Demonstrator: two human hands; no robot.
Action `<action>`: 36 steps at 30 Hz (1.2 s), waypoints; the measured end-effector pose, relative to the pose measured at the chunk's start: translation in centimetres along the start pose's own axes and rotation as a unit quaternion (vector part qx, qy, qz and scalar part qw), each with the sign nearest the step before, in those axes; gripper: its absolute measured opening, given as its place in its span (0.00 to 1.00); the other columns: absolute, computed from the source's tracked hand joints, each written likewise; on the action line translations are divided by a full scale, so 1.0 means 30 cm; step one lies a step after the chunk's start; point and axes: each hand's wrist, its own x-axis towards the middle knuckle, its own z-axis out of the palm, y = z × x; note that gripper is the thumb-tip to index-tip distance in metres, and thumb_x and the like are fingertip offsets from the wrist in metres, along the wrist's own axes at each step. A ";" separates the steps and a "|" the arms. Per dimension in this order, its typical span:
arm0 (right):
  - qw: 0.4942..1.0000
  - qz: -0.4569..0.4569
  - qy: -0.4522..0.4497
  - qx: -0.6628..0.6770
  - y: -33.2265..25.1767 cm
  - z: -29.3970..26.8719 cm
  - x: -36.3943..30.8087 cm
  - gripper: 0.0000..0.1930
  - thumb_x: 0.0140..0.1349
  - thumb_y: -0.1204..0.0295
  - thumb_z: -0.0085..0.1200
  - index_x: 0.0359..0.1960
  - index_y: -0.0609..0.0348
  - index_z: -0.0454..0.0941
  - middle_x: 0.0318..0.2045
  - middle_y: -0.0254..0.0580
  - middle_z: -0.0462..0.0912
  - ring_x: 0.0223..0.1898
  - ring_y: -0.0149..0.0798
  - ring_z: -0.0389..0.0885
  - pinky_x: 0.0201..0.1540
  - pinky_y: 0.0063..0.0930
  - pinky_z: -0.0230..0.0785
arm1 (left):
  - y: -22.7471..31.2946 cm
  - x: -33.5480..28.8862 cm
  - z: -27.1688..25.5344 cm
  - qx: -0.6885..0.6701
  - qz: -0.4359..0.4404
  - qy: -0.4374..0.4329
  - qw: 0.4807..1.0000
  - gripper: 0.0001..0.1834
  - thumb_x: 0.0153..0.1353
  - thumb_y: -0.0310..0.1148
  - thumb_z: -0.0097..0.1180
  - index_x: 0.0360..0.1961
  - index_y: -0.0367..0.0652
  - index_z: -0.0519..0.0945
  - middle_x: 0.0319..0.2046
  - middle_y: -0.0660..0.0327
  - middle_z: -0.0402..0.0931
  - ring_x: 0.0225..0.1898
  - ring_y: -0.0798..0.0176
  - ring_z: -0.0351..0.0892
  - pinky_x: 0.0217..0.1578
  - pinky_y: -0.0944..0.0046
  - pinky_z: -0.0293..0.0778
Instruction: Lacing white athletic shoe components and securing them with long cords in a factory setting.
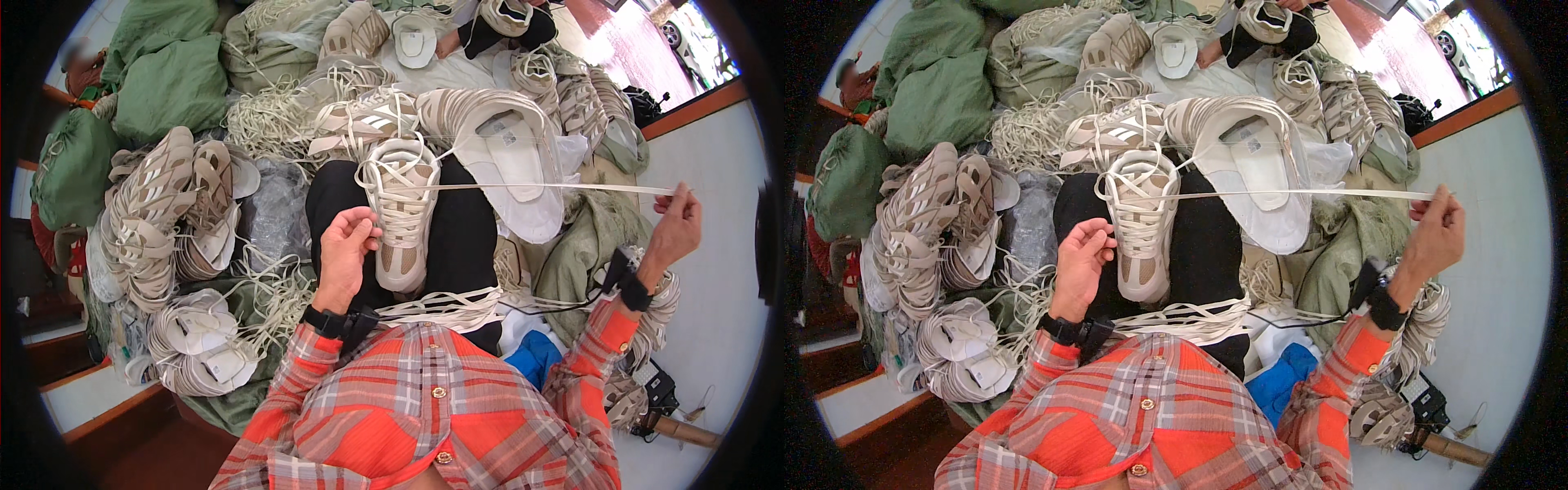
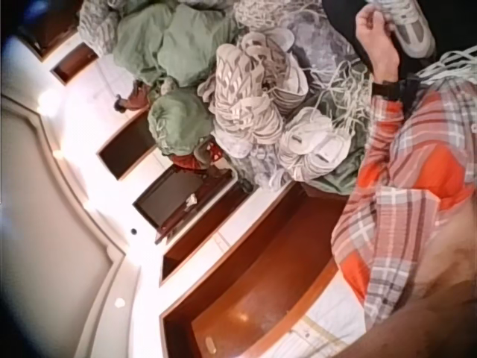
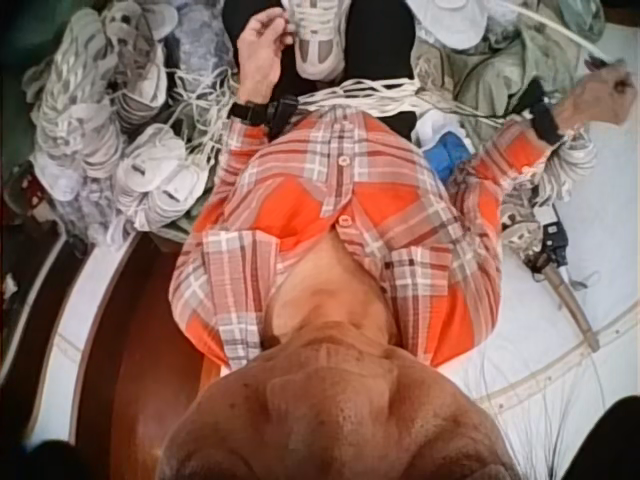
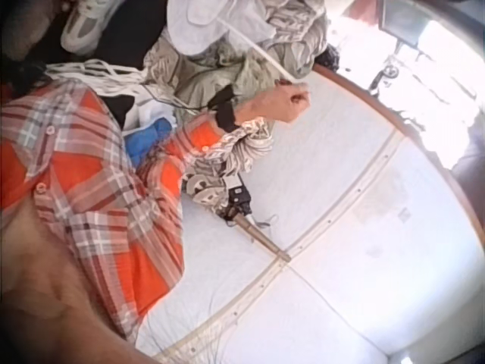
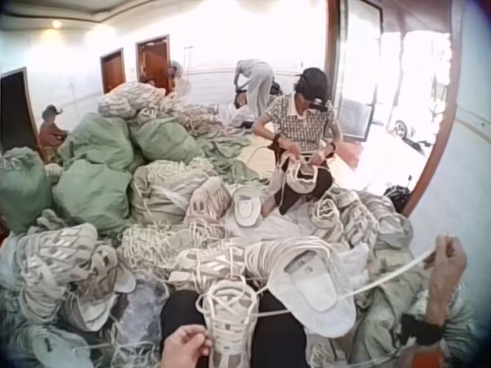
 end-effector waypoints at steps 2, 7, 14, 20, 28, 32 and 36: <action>0.998 0.008 0.002 0.068 -0.001 0.000 -0.044 0.11 0.63 0.69 0.54 0.32 0.68 0.78 0.22 0.40 0.80 0.20 0.27 0.77 0.24 0.19 0.73 | -0.009 0.030 0.014 0.225 0.121 -0.061 0.965 0.09 0.60 0.22 0.51 0.43 0.36 0.76 0.39 0.58 0.75 0.35 0.66 0.76 0.32 0.70 0.72; 0.985 0.042 0.032 0.164 -0.043 -0.080 -0.066 0.10 0.61 0.73 0.55 0.37 0.71 0.77 0.26 0.44 0.81 0.22 0.29 0.79 0.26 0.21 0.77 | 0.044 0.140 0.152 0.478 0.462 -0.186 0.723 0.12 0.55 0.21 0.52 0.42 0.39 0.75 0.38 0.52 0.70 0.34 0.46 0.74 0.32 0.58 0.72; 0.971 0.124 -0.159 0.131 -0.013 0.043 -0.264 0.06 0.61 0.75 0.54 0.35 0.65 0.79 0.24 0.38 0.81 0.24 0.27 0.79 0.27 0.21 0.74 | 0.017 0.046 0.169 0.587 0.361 -0.400 0.605 0.13 0.53 0.20 0.49 0.40 0.41 0.76 0.33 0.53 0.72 0.34 0.47 0.77 0.32 0.56 0.74; 0.864 0.112 -0.468 0.148 -0.102 0.231 -0.598 0.06 0.58 0.74 0.54 0.33 0.65 0.79 0.23 0.46 0.80 0.24 0.37 0.80 0.29 0.28 0.71 | 0.142 0.172 0.191 0.621 0.459 -0.232 0.591 0.10 0.54 0.25 0.55 0.39 0.41 0.76 0.33 0.55 0.74 0.34 0.49 0.76 0.33 0.57 0.73; 0.850 -0.176 -0.493 0.058 -0.109 0.413 -0.730 0.03 0.57 0.75 0.47 0.29 0.60 0.72 0.25 0.51 0.74 0.28 0.55 0.76 0.30 0.45 0.69 | 0.167 0.161 0.175 0.775 0.407 -0.250 0.412 0.08 0.54 0.28 0.55 0.31 0.38 0.69 0.31 0.54 0.70 0.34 0.49 0.72 0.33 0.55 0.69; 0.840 -0.190 -0.508 0.031 -0.115 0.422 -0.735 0.03 0.55 0.76 0.47 0.30 0.60 0.72 0.25 0.50 0.74 0.28 0.54 0.77 0.29 0.45 0.69 | 0.176 0.168 0.147 0.771 0.379 -0.268 0.436 0.06 0.55 0.27 0.54 0.32 0.38 0.71 0.30 0.54 0.70 0.34 0.49 0.72 0.34 0.55 0.69; 0.828 -0.214 -0.518 0.002 -0.128 0.422 -0.724 0.06 0.50 0.77 0.48 0.31 0.60 0.72 0.25 0.49 0.74 0.27 0.53 0.77 0.28 0.44 0.70 | 0.185 0.208 0.180 0.638 0.400 -0.275 0.598 0.04 0.55 0.27 0.52 0.32 0.40 0.75 0.28 0.55 0.69 0.35 0.49 0.72 0.34 0.55 0.70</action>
